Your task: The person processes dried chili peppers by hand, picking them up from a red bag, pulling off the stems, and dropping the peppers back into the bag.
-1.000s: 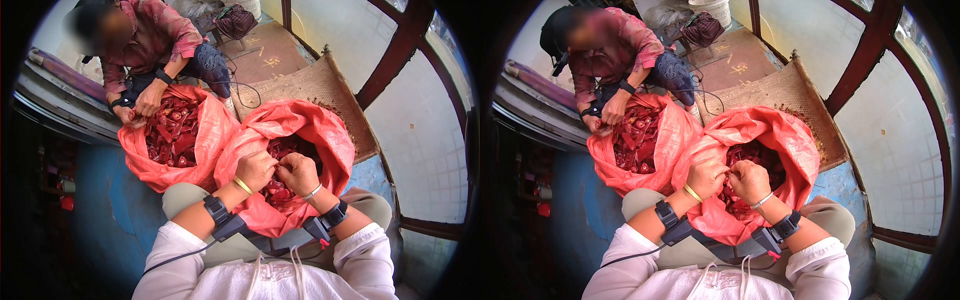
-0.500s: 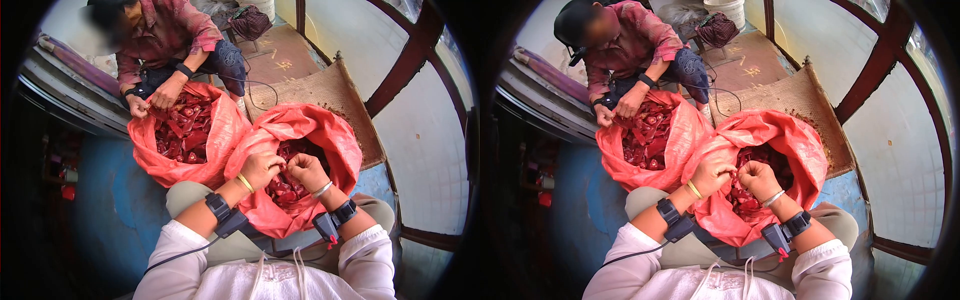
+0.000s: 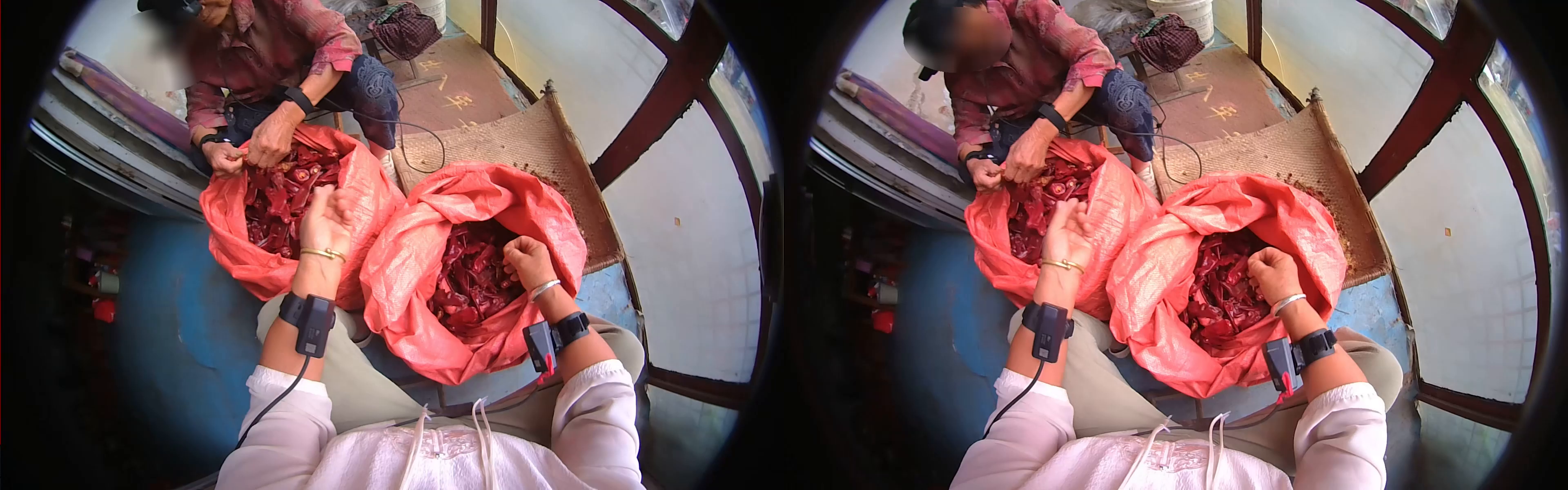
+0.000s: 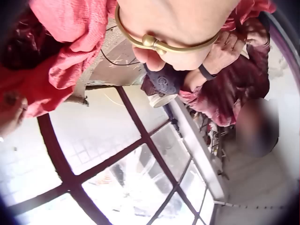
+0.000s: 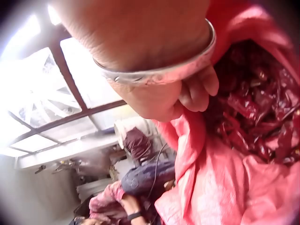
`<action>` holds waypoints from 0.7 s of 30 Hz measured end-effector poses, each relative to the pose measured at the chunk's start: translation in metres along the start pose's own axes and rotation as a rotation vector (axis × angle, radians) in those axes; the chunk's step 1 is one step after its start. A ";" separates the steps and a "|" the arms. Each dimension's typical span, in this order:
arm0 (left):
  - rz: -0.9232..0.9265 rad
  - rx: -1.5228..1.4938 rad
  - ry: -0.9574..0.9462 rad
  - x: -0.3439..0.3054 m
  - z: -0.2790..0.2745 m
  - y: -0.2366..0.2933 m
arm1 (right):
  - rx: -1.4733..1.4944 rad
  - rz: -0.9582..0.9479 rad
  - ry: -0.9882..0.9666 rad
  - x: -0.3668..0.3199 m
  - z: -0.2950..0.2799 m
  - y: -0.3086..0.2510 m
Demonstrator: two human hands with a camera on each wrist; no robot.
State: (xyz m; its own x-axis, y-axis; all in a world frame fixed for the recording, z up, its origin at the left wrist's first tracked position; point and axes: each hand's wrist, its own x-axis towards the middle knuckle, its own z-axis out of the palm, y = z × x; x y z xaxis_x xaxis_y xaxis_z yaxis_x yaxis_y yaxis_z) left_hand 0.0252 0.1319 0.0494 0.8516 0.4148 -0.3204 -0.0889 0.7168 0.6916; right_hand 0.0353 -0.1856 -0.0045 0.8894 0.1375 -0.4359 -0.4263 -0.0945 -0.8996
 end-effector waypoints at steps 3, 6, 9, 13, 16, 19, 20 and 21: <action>-0.241 0.199 -0.186 -0.019 0.016 -0.040 | -0.110 0.084 0.114 0.014 -0.029 0.026; -0.519 0.368 -0.391 -0.039 0.022 -0.076 | -0.393 0.058 0.139 0.028 -0.050 0.077; -0.718 0.523 -0.436 -0.065 0.026 -0.106 | -0.983 -0.089 0.051 0.013 -0.049 0.101; -0.764 0.562 -0.469 -0.073 0.033 -0.124 | -1.233 0.025 -0.102 0.019 -0.040 0.133; -0.688 0.488 -0.408 -0.067 0.042 -0.128 | -1.118 0.088 -0.036 0.027 -0.036 0.139; -0.670 0.490 -0.395 -0.059 0.046 -0.123 | -1.150 0.178 0.007 0.040 -0.031 0.134; -0.668 0.491 -0.395 -0.059 0.045 -0.122 | -1.145 0.181 0.007 0.039 -0.031 0.138; -0.672 0.495 -0.393 -0.058 0.044 -0.122 | -1.257 0.096 0.089 0.037 -0.029 0.143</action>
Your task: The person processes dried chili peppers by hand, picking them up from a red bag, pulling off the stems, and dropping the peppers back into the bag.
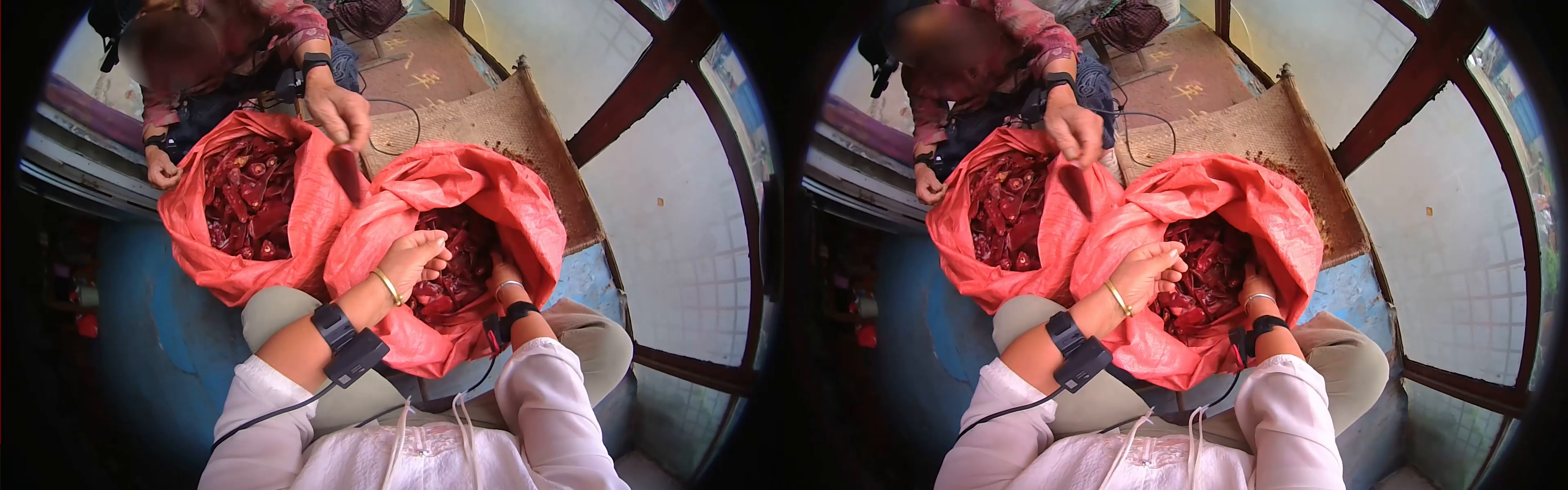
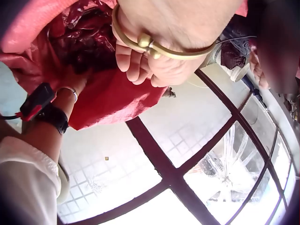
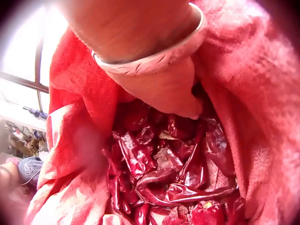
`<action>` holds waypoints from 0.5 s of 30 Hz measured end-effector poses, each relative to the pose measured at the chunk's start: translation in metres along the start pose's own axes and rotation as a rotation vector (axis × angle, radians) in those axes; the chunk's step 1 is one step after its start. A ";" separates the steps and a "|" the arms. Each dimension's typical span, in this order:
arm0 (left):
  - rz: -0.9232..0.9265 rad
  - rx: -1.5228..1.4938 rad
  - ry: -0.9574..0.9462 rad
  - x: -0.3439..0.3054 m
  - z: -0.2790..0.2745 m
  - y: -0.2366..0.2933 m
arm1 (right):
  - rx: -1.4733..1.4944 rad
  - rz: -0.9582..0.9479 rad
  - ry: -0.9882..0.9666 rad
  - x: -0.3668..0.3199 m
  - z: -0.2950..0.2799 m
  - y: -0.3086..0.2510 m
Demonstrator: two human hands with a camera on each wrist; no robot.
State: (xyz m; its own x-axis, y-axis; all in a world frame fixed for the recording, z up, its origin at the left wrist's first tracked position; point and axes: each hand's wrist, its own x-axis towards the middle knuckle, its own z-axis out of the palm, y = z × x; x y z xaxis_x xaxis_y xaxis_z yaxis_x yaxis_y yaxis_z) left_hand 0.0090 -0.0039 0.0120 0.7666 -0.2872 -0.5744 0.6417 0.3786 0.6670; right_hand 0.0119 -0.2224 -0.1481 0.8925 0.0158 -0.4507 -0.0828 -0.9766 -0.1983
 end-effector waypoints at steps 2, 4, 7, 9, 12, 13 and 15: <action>0.006 0.020 0.029 0.000 -0.003 0.000 | -0.098 -0.020 0.111 0.001 0.005 -0.001; 0.017 0.015 0.038 -0.001 -0.007 0.000 | -0.096 0.007 -0.156 0.005 -0.003 -0.004; 0.042 0.005 0.056 -0.004 -0.009 0.004 | -0.185 -0.042 -0.178 0.011 0.005 -0.004; 0.048 0.002 0.070 -0.005 -0.009 0.005 | -0.183 -0.039 -0.174 0.009 0.004 -0.006; 0.055 -0.011 0.062 -0.007 -0.011 0.007 | -0.152 -0.010 -0.177 0.007 0.002 -0.011; 0.057 -0.002 0.060 -0.007 -0.012 0.006 | -0.124 0.021 -0.183 0.007 0.002 -0.012; 0.059 0.003 0.057 -0.007 -0.014 0.005 | -0.030 0.000 -0.115 0.007 0.005 -0.013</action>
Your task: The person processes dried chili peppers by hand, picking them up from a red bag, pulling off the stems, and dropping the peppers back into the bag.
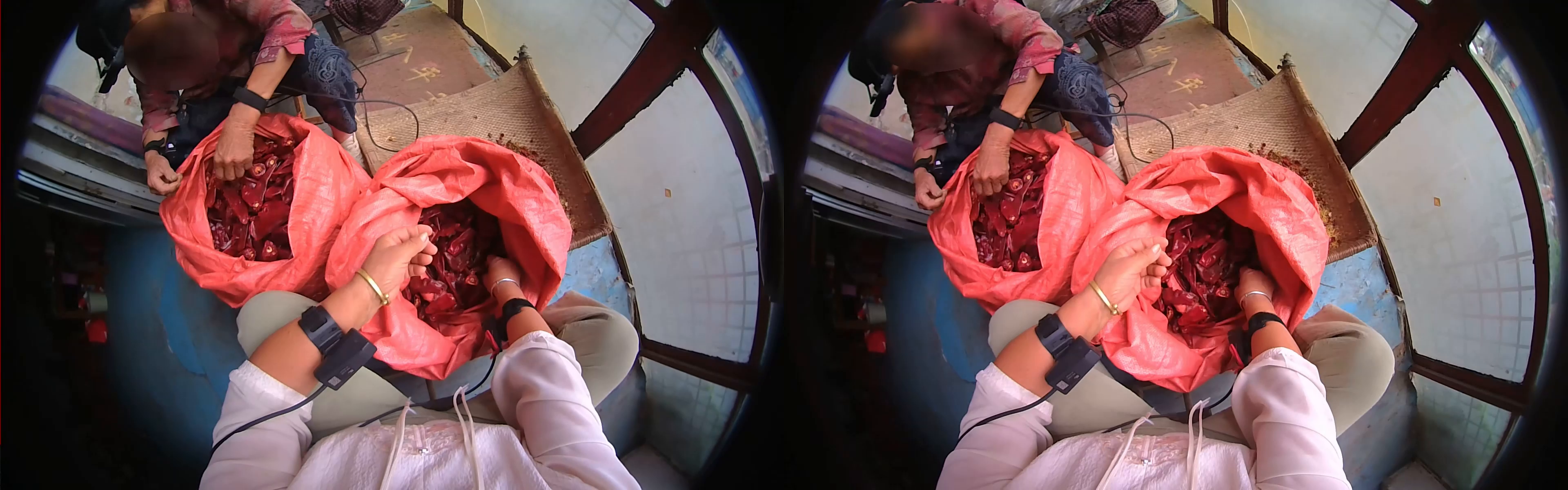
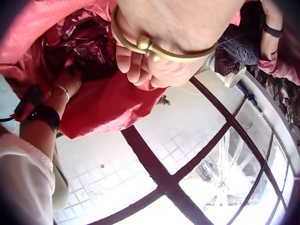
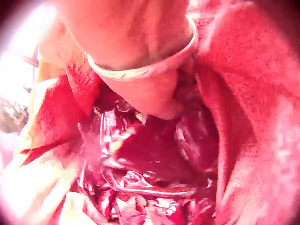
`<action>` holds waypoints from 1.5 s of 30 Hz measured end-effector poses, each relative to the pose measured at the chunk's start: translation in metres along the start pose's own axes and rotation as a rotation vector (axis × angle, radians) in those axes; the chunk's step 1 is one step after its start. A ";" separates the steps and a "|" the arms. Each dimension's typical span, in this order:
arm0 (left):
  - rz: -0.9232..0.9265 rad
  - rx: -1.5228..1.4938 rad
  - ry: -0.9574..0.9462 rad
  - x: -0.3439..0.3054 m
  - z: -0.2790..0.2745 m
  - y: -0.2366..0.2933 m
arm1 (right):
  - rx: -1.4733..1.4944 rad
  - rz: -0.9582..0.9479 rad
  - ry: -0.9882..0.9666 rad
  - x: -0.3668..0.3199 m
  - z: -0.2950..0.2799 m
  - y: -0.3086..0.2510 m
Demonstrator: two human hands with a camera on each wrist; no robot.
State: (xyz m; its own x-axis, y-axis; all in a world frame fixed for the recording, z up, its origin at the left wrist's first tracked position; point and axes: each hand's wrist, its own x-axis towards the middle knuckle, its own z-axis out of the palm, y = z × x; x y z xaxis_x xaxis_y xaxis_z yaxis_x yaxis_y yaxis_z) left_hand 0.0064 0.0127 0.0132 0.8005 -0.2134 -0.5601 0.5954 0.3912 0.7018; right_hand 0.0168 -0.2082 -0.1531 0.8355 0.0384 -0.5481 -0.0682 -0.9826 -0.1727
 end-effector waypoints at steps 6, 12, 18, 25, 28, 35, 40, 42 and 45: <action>0.033 0.046 0.006 0.001 -0.008 0.002 | 0.534 0.014 0.095 0.004 -0.005 -0.017; 0.625 1.564 -0.434 -0.012 -0.030 -0.015 | 0.537 -0.064 0.074 -0.014 -0.019 -0.019; 0.318 2.170 -0.764 -0.041 -0.047 -0.046 | -0.336 -0.288 -0.098 -0.085 -0.025 -0.031; -0.048 2.529 -0.754 -0.028 -0.038 -0.049 | -0.527 -0.635 -0.317 -0.090 -0.006 -0.033; 0.363 2.441 -0.349 -0.031 -0.026 -0.021 | -0.490 -0.532 -0.301 -0.094 -0.019 -0.033; 1.381 1.818 0.309 -0.062 0.010 0.053 | -0.420 -0.838 -0.436 -0.057 -0.047 -0.034; 1.477 1.260 0.477 -0.040 0.057 0.131 | 0.559 -0.686 0.190 -0.050 -0.151 -0.025; 1.569 1.040 0.510 -0.024 0.073 0.158 | 0.879 -0.568 0.325 -0.072 -0.201 -0.031; 1.394 0.479 0.178 -0.026 0.101 0.192 | 1.370 -0.577 0.240 -0.111 -0.239 -0.050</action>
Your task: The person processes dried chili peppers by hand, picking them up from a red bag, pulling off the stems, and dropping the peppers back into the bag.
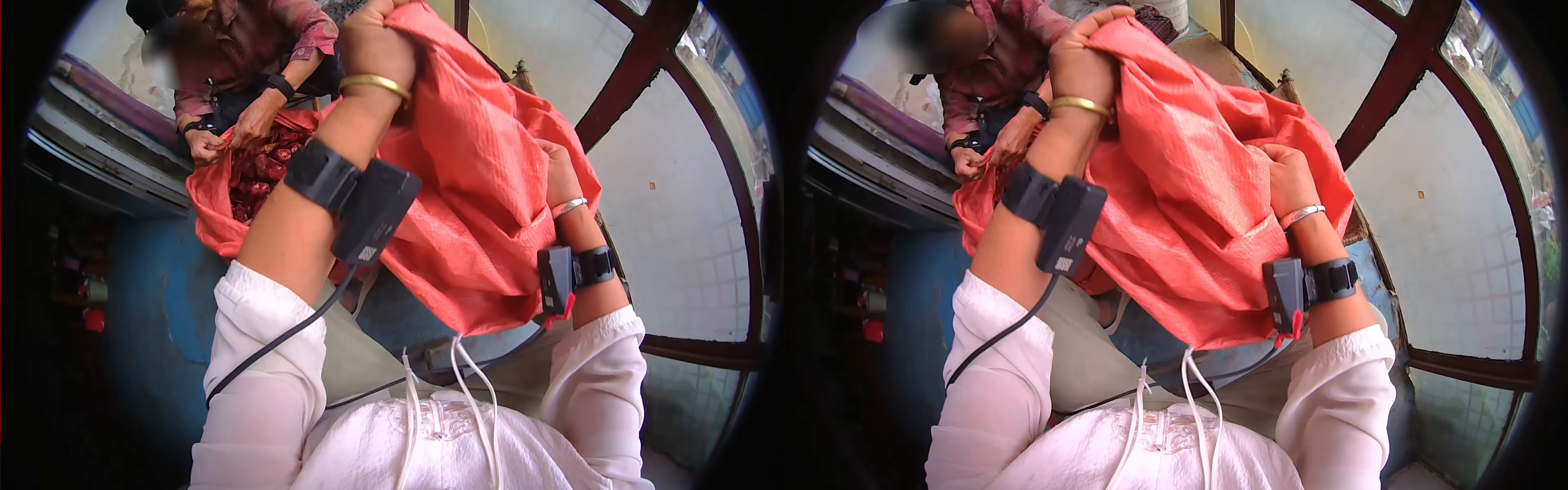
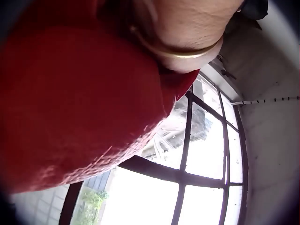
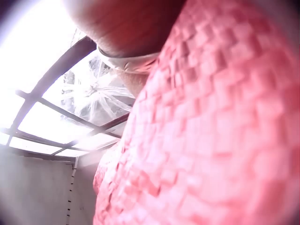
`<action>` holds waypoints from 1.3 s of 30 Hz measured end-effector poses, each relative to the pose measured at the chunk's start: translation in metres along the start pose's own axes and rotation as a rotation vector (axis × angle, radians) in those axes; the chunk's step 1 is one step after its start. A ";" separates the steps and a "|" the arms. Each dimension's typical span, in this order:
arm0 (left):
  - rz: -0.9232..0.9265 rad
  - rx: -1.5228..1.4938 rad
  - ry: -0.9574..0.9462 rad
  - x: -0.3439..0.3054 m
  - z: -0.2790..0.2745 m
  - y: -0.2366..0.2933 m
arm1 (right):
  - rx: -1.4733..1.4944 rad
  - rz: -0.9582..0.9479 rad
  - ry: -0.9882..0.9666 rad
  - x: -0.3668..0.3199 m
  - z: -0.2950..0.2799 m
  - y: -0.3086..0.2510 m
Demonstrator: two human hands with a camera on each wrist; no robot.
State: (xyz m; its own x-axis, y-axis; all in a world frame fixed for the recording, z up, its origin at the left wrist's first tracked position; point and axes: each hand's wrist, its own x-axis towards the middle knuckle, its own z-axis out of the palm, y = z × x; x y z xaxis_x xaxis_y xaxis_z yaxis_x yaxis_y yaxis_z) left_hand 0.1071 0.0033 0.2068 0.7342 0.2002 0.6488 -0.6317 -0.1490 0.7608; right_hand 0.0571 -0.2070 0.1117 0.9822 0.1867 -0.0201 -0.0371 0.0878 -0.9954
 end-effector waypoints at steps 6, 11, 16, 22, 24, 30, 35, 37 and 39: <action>-0.038 0.103 0.010 -0.050 -0.028 -0.039 | -0.113 -0.028 -0.130 -0.048 0.050 0.079; -0.295 0.727 -0.446 -0.177 -0.101 -0.097 | -0.868 0.125 -0.389 -0.123 0.071 0.161; -0.485 0.568 -0.199 -0.178 -0.112 -0.124 | -0.760 0.090 -0.404 -0.112 0.105 0.137; -0.470 -0.248 -0.160 -0.112 -0.053 -0.076 | -0.491 0.032 -0.315 -0.088 0.129 0.150; -0.442 -0.238 -0.159 -0.128 -0.063 -0.104 | -0.540 0.138 -0.232 -0.087 0.120 0.155; -0.629 0.546 -0.292 -0.172 -0.135 -0.143 | -1.343 -0.011 -0.543 -0.067 0.056 0.173; -0.598 0.921 -0.426 -0.169 -0.155 -0.144 | -1.533 0.492 -0.567 -0.048 -0.015 0.205; -0.310 0.949 -0.487 -0.171 -0.156 -0.146 | -1.516 0.577 -0.525 -0.052 -0.041 0.225; -0.362 1.054 -0.538 -0.172 -0.148 -0.139 | -1.424 0.510 -0.395 -0.055 -0.052 0.231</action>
State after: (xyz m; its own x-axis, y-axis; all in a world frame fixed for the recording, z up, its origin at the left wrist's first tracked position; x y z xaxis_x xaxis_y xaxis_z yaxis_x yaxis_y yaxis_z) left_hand 0.0321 0.1330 -0.0127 0.9910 0.0059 0.1334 -0.0454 -0.9244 0.3787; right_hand 0.0039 -0.2475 -0.1224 0.8035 0.1621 -0.5728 0.0839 -0.9834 -0.1607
